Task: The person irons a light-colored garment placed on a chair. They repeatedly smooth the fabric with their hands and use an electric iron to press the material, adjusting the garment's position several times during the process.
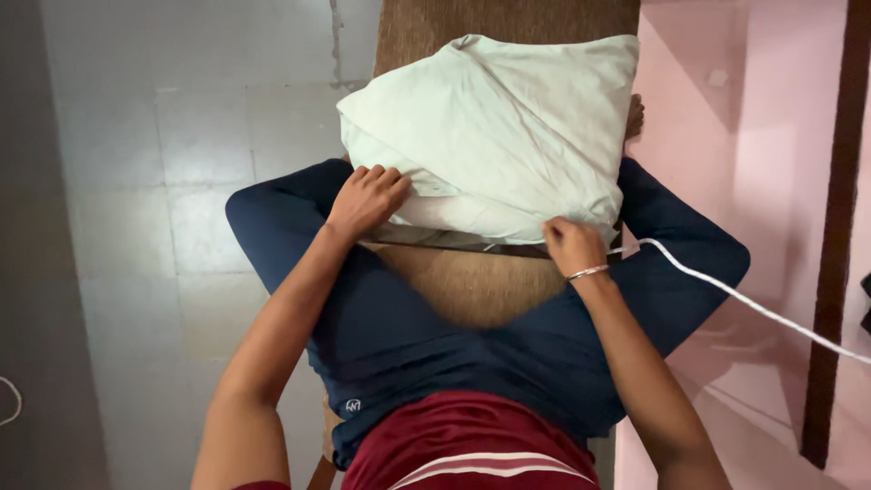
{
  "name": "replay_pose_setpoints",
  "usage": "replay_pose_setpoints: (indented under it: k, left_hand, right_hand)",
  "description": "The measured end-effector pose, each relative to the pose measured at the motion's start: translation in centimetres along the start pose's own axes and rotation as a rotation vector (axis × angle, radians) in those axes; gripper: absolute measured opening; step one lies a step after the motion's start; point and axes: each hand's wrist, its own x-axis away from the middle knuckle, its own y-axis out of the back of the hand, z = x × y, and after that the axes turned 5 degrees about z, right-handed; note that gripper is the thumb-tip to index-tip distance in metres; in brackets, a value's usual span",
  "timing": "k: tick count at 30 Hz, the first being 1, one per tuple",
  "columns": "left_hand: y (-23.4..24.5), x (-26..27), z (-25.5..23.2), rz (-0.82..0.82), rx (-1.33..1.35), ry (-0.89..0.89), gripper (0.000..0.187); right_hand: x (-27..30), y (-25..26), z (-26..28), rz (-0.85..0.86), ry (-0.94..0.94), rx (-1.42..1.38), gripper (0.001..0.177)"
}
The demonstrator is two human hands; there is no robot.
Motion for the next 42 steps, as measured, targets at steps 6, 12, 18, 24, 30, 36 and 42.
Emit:
replay_pose_setpoints:
  k: [6, 12, 18, 24, 30, 36, 42]
  left_hand:
    - [0.1, 0.0, -0.9, -0.043, -0.07, -0.044, 0.007]
    - [-0.8, 2.0, 0.5, 0.043, 0.018, -0.12, 0.019]
    - [-1.4, 3.2, 1.2, 0.181, 0.063, -0.096, 0.031]
    - [1.5, 2.6, 0.8, 0.101, 0.174, -0.138, 0.037]
    - [1.7, 2.5, 0.3, 0.137, 0.011, -0.076, 0.016]
    - [-0.1, 2.3, -0.3, 0.177, -0.052, -0.043, 0.016]
    - [3.9, -0.2, -0.5, 0.521, 0.252, 0.353, 0.038]
  right_hand:
    - [0.9, -1.1, -0.7, -0.359, 0.315, 0.149, 0.023]
    - [-1.1, -3.3, 3.3, -0.315, 0.471, 0.261, 0.028]
    - [-4.2, -2.7, 5.3, -0.456, 0.686, 0.407, 0.027]
    - [-4.5, -2.2, 7.0, -0.466, 0.793, 0.433, 0.026]
    - [-5.3, -1.9, 7.5, -0.418, 0.884, 0.486, 0.019]
    - [-4.2, -1.9, 7.4, -0.308, 0.82, 0.418, 0.027]
    - [-7.6, 0.8, 3.9, -0.319, 0.392, 0.112, 0.041]
